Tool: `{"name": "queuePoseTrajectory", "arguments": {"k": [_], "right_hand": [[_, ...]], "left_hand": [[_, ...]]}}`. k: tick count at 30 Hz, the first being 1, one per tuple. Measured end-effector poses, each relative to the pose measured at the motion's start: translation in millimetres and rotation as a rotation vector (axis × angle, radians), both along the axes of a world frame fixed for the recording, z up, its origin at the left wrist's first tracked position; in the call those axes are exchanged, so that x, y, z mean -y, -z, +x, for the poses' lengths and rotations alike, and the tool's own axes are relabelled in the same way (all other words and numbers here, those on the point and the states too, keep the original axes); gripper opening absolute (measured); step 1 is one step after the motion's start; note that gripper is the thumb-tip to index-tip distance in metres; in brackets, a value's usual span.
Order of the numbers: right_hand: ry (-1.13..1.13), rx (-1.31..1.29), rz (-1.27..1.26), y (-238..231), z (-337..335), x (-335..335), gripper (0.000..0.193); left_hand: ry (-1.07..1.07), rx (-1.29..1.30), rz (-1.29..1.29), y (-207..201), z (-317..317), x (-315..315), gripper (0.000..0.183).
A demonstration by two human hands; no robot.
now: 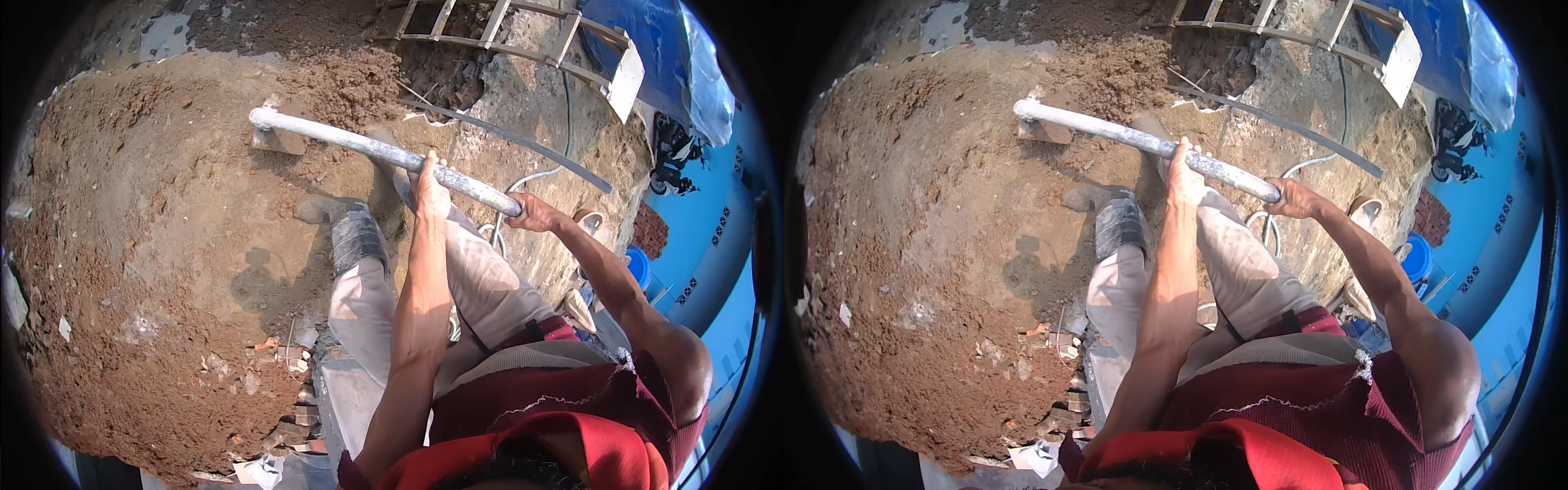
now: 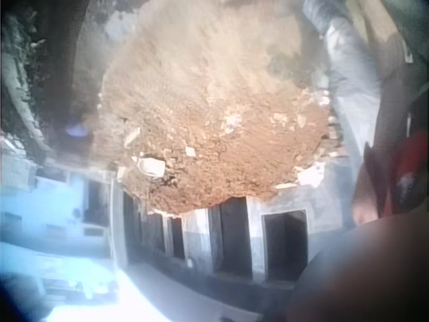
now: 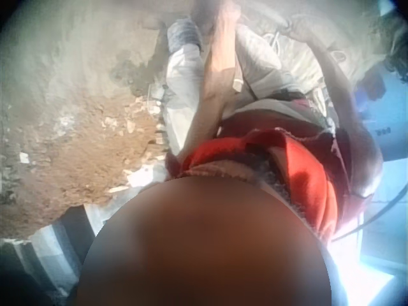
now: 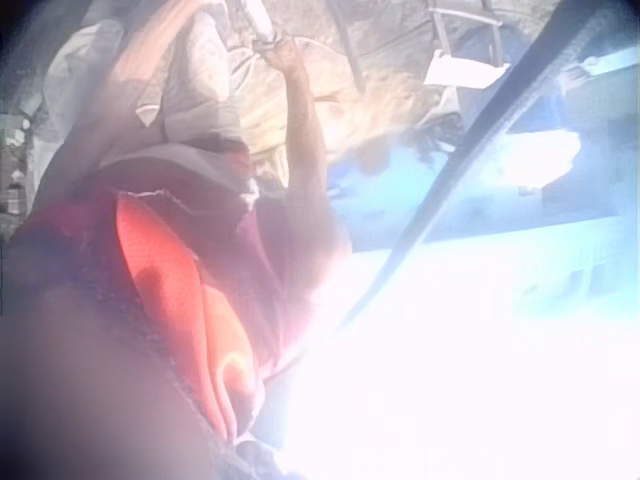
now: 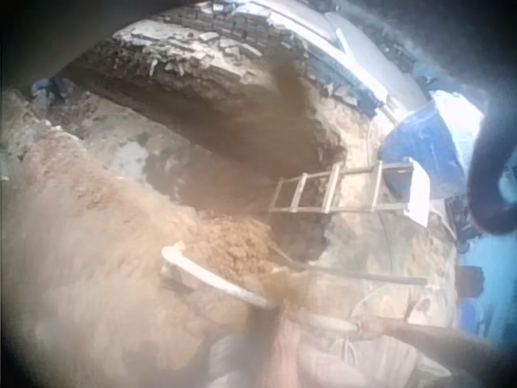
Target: The person uses a hoe to repeatedly strike and level a large pile of soil and debris on a construction site. The person moves around the pile, adjusting position and striking different areas to flatten the surface.
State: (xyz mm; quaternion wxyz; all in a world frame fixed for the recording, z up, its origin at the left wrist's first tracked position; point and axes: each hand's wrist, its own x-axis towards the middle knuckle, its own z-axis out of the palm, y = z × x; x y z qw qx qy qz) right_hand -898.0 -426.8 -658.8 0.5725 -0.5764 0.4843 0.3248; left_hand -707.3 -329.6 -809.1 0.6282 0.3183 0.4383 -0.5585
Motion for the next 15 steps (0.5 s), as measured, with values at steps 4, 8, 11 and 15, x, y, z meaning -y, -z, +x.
{"name": "queuePoseTrajectory", "arguments": {"k": [4, 8, 11, 15], "right_hand": [[-0.129, 0.077, 0.007, 60, 72, -23, 0.031], [-0.167, 0.236, -0.002, 102, 123, -46, 0.032], [-0.183, 0.175, 0.034, 106, 110, -47, 0.034], [-0.204, 0.088, -0.021, 84, 53, -31, 0.034]], "left_hand": [[0.185, 0.353, 0.353, 29, 97, -16, 0.035], [0.687, 0.780, 0.806, 45, 156, -19, 0.059], [0.953, 0.759, 0.853, 47, 143, -18, 0.061], [0.940, 0.540, 0.625, 62, 76, -12, 0.061]]}}
